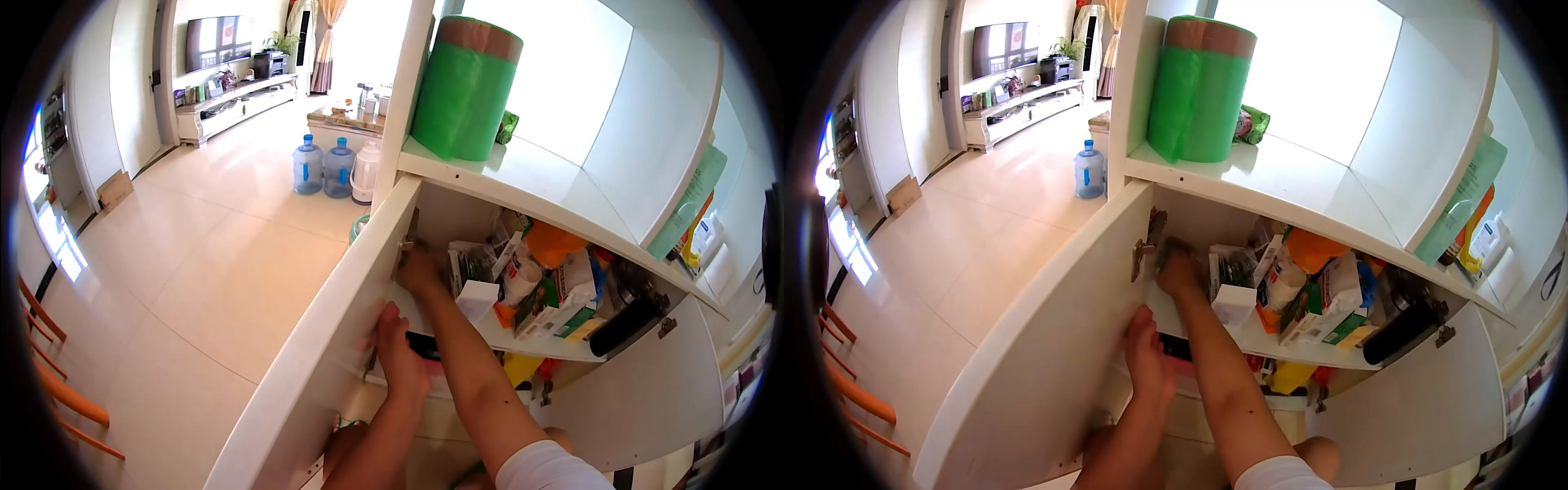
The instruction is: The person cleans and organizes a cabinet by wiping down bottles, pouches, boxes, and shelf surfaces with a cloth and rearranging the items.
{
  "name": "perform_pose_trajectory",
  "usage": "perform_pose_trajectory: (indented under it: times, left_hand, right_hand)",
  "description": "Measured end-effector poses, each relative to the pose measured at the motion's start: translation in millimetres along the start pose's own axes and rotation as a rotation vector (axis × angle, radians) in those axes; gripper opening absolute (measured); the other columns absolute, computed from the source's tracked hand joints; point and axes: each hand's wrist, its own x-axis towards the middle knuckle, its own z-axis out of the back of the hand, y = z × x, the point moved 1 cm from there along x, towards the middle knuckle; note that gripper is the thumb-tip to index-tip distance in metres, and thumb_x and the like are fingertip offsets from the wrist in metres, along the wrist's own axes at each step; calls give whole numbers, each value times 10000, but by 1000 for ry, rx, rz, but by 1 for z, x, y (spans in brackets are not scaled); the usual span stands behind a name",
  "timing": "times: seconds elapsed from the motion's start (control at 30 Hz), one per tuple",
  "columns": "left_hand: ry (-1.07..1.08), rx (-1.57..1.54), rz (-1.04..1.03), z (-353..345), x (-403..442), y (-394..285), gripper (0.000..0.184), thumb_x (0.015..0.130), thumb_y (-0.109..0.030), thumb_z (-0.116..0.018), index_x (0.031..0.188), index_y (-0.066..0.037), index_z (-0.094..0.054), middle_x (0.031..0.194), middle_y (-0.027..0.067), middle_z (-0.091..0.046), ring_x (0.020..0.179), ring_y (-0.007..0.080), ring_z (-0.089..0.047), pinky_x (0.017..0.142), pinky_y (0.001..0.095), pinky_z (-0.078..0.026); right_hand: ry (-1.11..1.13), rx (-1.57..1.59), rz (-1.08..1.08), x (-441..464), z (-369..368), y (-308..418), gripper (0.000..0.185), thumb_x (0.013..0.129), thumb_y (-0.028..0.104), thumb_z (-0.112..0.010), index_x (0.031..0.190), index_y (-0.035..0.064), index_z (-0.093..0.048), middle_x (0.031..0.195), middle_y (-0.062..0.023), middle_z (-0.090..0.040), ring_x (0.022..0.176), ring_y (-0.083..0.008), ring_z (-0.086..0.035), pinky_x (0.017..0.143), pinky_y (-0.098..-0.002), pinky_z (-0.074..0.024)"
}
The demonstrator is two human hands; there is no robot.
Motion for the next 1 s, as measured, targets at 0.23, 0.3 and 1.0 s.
perform_pose_trajectory:
  times: [0.23,0.3,1.0]
  left_hand:
    - [-57,-154,-15,-22,-12,-9,477,873,-115,-518,1339,-30,-460,1302,62,-477,1175,146,-430,1020,322,-296]
    - [-54,-224,-1,-21,-15,-10,442,872,-96,-509,1305,-14,-479,1248,55,-500,1118,136,-460,970,309,-350]
    - [27,-169,-107,-31,-35,-22,474,884,-103,-503,1335,-7,-397,1271,89,-426,1214,189,-401,1038,351,-334]
  right_hand:
    - [254,4,248,-94,64,44,358,622,128,-680,953,-2,-643,1023,-175,-604,976,-391,-541,873,-456,-476]
    - [226,-39,222,-92,65,46,349,630,129,-674,954,1,-645,1021,-172,-605,969,-390,-538,878,-452,-473]
    - [-94,-138,363,-133,46,44,395,636,152,-671,1025,122,-612,1116,-59,-585,1065,-244,-526,855,-475,-359]
